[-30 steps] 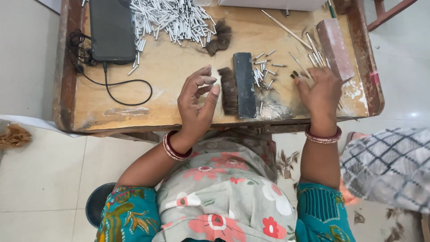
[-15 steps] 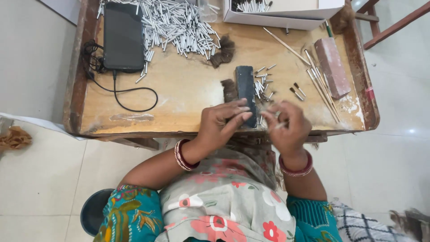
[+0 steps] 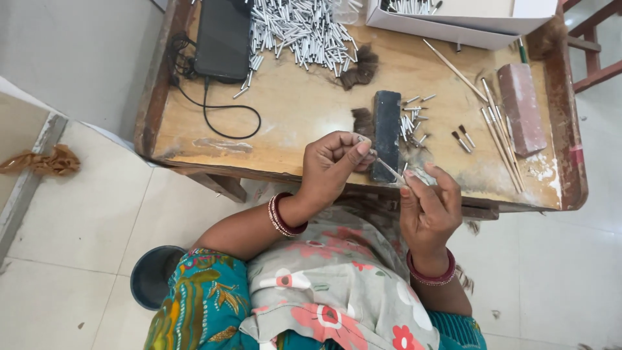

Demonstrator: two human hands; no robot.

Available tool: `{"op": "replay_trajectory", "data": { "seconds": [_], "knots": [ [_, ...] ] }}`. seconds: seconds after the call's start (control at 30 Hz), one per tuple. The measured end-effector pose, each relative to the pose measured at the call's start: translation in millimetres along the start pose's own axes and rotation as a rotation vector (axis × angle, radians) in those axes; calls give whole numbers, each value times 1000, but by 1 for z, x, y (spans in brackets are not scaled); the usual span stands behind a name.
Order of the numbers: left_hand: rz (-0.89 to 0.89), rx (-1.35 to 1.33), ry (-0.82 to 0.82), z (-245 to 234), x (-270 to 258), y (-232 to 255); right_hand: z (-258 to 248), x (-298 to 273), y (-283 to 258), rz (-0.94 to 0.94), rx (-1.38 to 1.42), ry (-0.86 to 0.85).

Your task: Assembling small paintbrushes by inserting bristles into metal ferrules and preparing components on a workbench.

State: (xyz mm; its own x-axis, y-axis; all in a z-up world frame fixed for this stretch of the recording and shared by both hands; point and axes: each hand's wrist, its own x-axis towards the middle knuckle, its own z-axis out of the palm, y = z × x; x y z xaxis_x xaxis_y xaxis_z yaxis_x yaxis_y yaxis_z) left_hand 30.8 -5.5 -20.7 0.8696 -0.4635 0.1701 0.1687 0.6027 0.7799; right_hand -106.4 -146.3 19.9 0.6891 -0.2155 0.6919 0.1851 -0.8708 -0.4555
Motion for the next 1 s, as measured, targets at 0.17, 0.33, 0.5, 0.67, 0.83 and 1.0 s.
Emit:
{"op": "replay_trajectory", "data": {
  "seconds": [0.17, 0.33, 0.5, 0.67, 0.83, 1.0],
  "knots": [
    [33, -4, -4, 1, 0, 2, 4, 2, 0, -31, -74, 63],
    [62, 2, -3, 2, -4, -4, 4, 1, -2, -59, -119, 60],
    [71, 5, 7, 5, -9, -7, 3, 3, -11, -99, -168, 66],
    [64, 17, 36, 3, -10, -15, 11, 0, -7, -113, -133, 76],
    [48, 33, 21, 3, -6, -9, 11, 10, -9, -92, -105, 37],
    [168, 11, -59, 15, -19, 13, 1, 15, -16, 18, 112, 27]
  ]
}}
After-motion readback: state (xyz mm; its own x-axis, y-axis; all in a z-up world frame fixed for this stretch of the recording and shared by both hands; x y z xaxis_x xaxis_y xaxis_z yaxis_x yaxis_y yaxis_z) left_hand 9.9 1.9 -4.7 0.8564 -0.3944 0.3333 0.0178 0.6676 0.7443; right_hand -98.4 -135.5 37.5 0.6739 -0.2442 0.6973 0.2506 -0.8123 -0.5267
